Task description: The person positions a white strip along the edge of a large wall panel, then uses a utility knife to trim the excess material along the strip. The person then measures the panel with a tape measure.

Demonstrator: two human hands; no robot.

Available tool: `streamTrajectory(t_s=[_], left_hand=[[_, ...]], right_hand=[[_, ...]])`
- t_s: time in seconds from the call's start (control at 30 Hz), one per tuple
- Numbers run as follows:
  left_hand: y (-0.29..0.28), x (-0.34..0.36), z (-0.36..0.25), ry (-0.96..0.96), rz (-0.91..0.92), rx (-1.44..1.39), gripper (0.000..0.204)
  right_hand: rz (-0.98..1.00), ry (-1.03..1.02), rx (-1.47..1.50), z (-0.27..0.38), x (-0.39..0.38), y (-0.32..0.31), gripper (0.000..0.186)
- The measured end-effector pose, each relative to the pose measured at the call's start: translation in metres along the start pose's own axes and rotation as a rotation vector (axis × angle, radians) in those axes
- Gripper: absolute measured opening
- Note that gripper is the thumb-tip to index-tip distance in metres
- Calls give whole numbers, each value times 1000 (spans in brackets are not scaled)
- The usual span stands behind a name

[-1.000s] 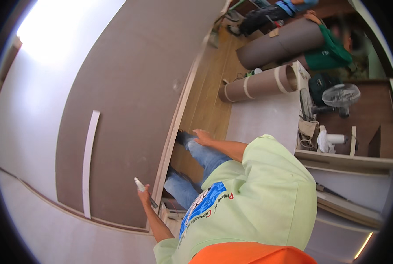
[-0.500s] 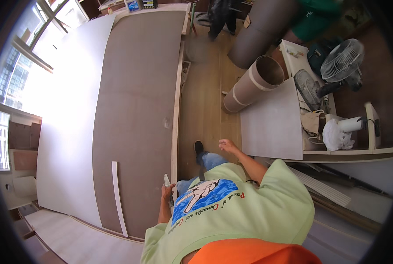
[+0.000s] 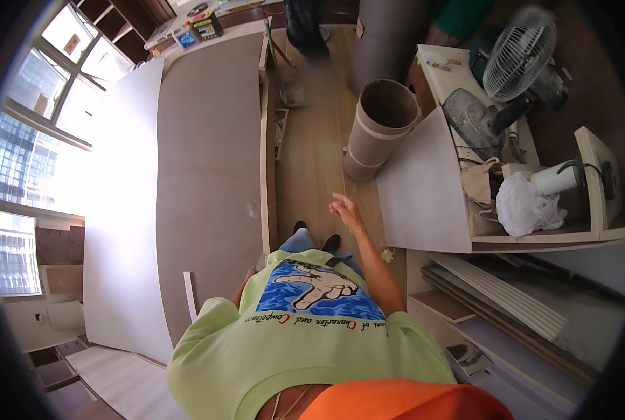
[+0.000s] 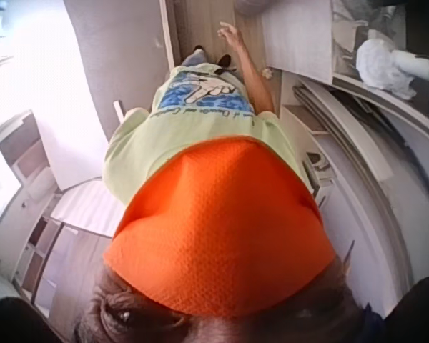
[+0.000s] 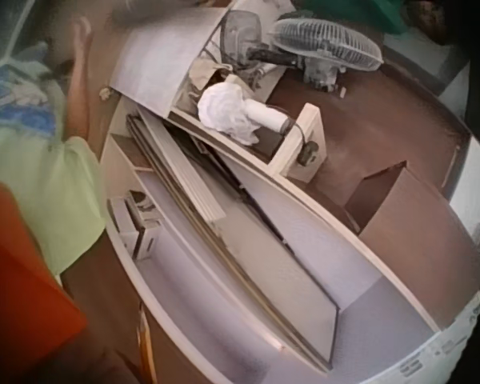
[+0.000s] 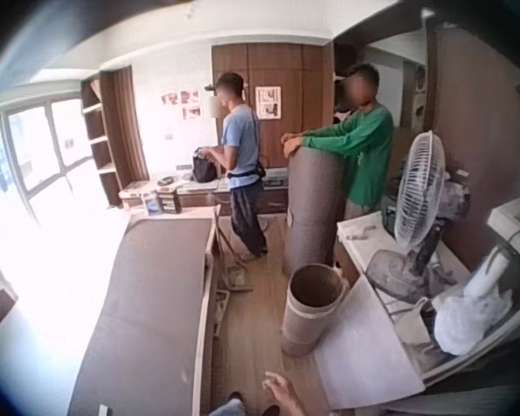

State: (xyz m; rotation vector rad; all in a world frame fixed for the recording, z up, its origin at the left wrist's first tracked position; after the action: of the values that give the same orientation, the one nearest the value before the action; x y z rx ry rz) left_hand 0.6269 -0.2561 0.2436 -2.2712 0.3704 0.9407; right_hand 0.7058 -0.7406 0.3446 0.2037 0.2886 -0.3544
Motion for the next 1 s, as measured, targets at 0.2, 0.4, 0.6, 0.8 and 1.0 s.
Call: streamTrajectory(t_s=[0.2, 0.4, 0.6, 0.8, 1.0], left_hand=[[-38, 89, -100, 281, -45, 316, 58], [-72, 78, -202, 387, -25, 456, 60], [-75, 46, -243, 227, 94, 286, 63], [-68, 57, -220, 152, 45, 188, 72], [-71, 49, -184, 30, 38, 140, 73]], right_hand=[[-524, 252, -79, -169, -114, -172, 34], [-1174, 509, -54, -265, -358, -272, 18], [-1081, 745, 275, -356, -431, -141, 20], [-632, 666, 287, -308, -304, -36, 20], [-435, 517, 121, -220, -192, -59, 20]])
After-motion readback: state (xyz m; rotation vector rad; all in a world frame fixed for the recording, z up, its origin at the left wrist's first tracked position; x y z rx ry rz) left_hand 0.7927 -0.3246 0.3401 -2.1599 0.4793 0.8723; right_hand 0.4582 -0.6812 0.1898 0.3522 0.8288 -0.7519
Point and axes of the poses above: each hand's wrist, its own x-axis towards the middle knuckle, its own y-axis out of the palm, z = x × y, the point moved 8 cm from there along x, towards the middle knuckle, and after that the axes turned 5 degrees about -z, right-handed, at the moved point
